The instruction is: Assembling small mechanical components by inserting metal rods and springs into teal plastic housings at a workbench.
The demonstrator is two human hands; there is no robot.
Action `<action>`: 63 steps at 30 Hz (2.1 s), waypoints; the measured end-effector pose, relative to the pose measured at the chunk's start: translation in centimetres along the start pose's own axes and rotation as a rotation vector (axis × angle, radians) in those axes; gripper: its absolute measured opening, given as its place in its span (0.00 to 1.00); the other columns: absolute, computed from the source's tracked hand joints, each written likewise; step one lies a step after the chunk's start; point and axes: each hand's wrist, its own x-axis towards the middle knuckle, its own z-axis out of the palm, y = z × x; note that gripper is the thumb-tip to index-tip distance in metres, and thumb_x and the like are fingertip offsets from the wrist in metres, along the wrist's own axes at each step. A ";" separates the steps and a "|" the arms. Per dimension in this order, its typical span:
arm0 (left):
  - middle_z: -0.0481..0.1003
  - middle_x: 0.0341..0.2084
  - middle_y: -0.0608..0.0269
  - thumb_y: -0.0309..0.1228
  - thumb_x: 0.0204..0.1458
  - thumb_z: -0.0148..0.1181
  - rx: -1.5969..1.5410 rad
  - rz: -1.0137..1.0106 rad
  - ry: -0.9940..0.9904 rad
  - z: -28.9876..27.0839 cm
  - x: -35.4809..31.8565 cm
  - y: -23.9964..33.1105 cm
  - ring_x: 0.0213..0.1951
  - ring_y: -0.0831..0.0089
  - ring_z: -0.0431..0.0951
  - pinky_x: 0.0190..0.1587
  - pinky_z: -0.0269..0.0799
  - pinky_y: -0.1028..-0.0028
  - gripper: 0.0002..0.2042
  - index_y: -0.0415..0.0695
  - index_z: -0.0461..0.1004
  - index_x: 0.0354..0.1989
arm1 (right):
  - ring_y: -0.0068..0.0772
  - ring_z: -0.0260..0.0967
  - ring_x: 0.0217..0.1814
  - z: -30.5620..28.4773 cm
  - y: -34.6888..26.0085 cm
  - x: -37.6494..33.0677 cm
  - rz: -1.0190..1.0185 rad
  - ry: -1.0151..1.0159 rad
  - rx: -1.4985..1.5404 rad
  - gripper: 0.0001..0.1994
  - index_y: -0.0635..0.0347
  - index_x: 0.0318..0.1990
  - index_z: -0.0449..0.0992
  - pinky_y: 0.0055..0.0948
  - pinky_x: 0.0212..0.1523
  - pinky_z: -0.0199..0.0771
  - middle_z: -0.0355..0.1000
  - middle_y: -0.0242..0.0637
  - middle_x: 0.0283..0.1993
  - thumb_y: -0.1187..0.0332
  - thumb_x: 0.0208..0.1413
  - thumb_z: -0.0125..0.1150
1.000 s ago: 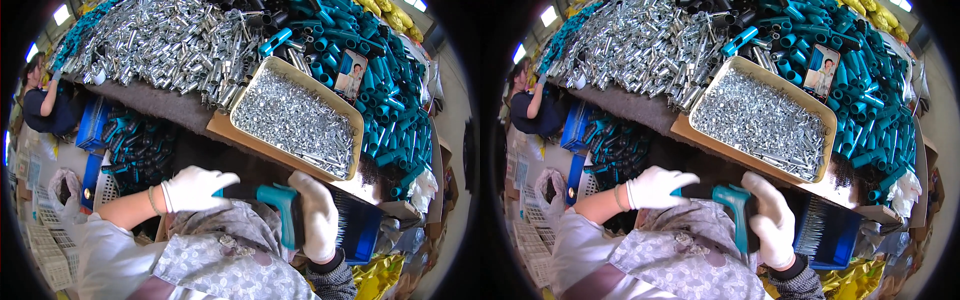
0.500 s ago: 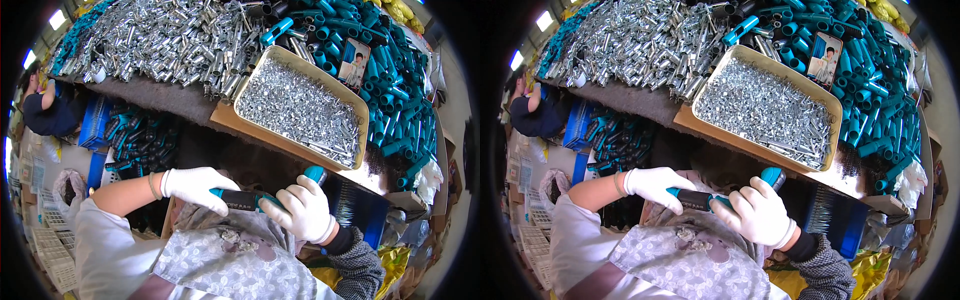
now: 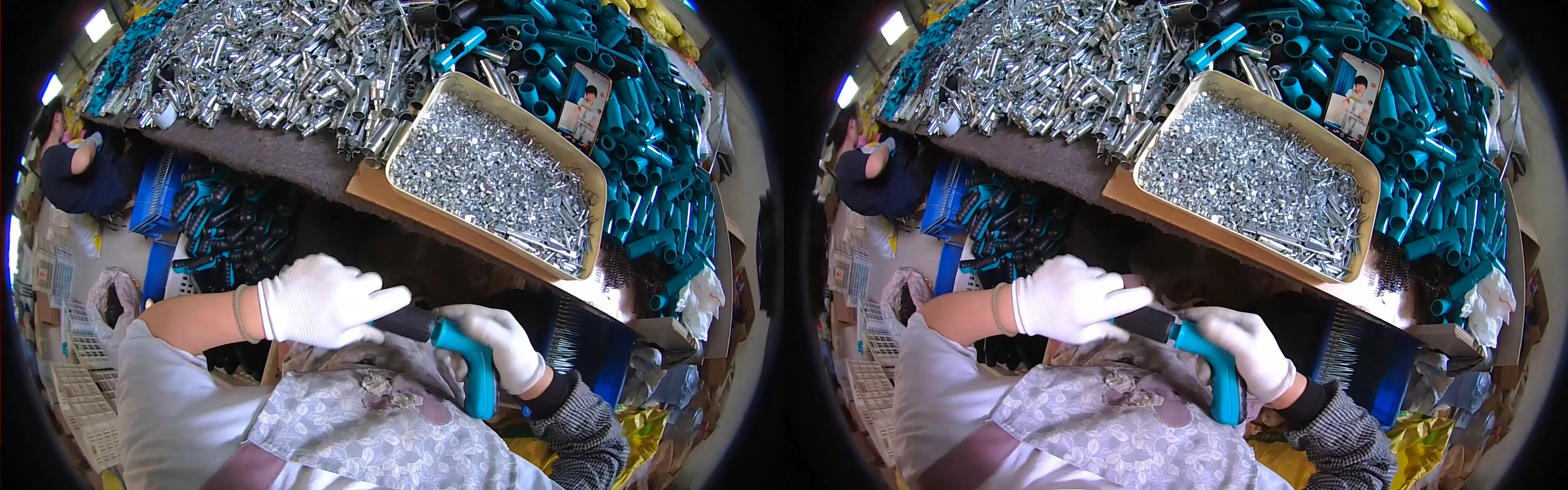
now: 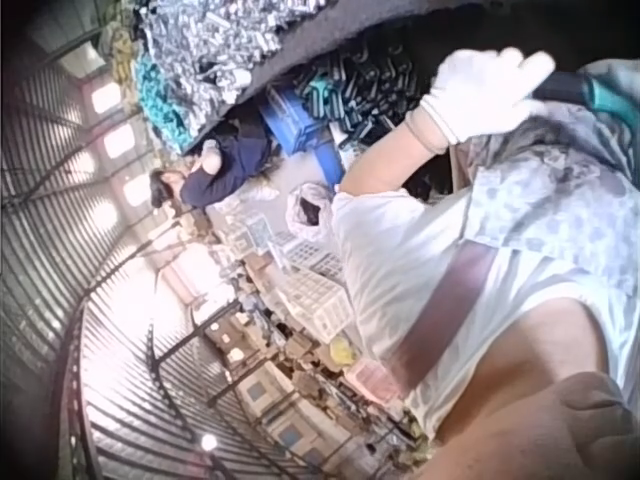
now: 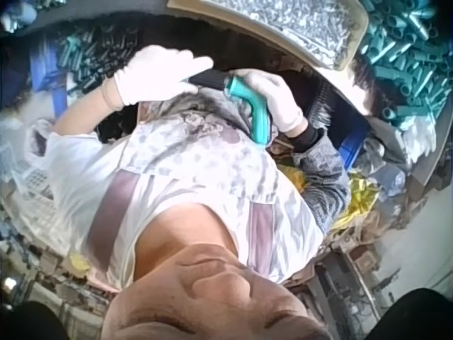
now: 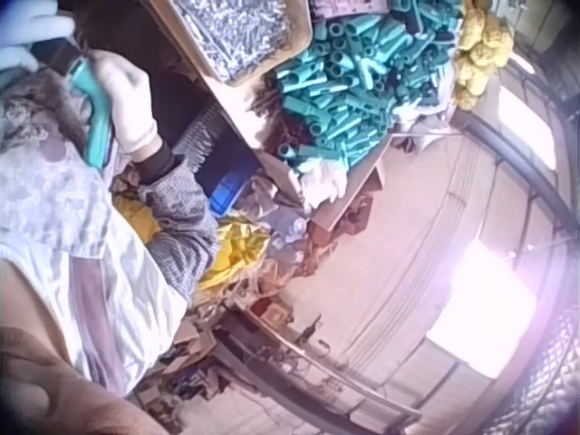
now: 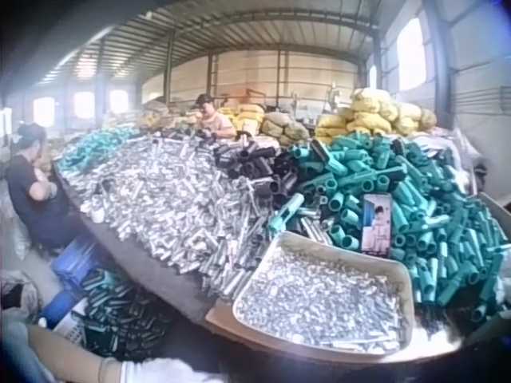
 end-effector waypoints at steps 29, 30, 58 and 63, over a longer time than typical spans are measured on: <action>0.76 0.23 0.57 0.31 0.39 0.74 -0.473 -0.048 0.654 5.2 0.5 -2.0 0.26 0.58 0.79 0.30 0.75 0.68 0.13 0.45 0.78 0.32 | 0.52 0.72 0.61 3.1 1.9 0.1 -1.166 0.605 -0.371 0.14 0.71 0.48 0.77 0.47 0.64 0.66 0.75 0.56 0.54 0.70 0.62 0.53; 0.77 0.26 0.54 0.33 0.43 0.74 -0.619 -0.410 0.520 6.3 0.7 -2.5 0.27 0.57 0.80 0.30 0.75 0.69 0.13 0.42 0.78 0.33 | 0.58 0.71 0.61 4.2 1.6 0.6 -1.307 0.375 -0.487 0.12 0.67 0.42 0.78 0.52 0.65 0.65 0.75 0.55 0.51 0.69 0.52 0.64; 0.75 0.23 0.68 0.35 0.35 0.67 -0.215 0.081 0.615 8.8 0.5 -0.4 0.25 0.64 0.77 0.27 0.72 0.65 0.11 0.52 0.77 0.30 | 0.36 0.76 0.37 1.8 -0.4 0.1 -0.898 0.435 -0.385 0.13 0.69 0.35 0.78 0.31 0.42 0.74 0.78 0.47 0.37 0.69 0.60 0.48; 0.74 0.21 0.65 0.29 0.33 0.72 -0.113 -0.110 0.793 4.7 0.0 -2.7 0.23 0.62 0.77 0.25 0.71 0.67 0.11 0.52 0.76 0.25 | 0.52 0.74 0.29 -2.3 -1.2 -0.5 -0.278 0.061 -0.800 0.10 0.63 0.35 0.79 0.39 0.32 0.75 0.72 0.50 0.26 0.69 0.59 0.52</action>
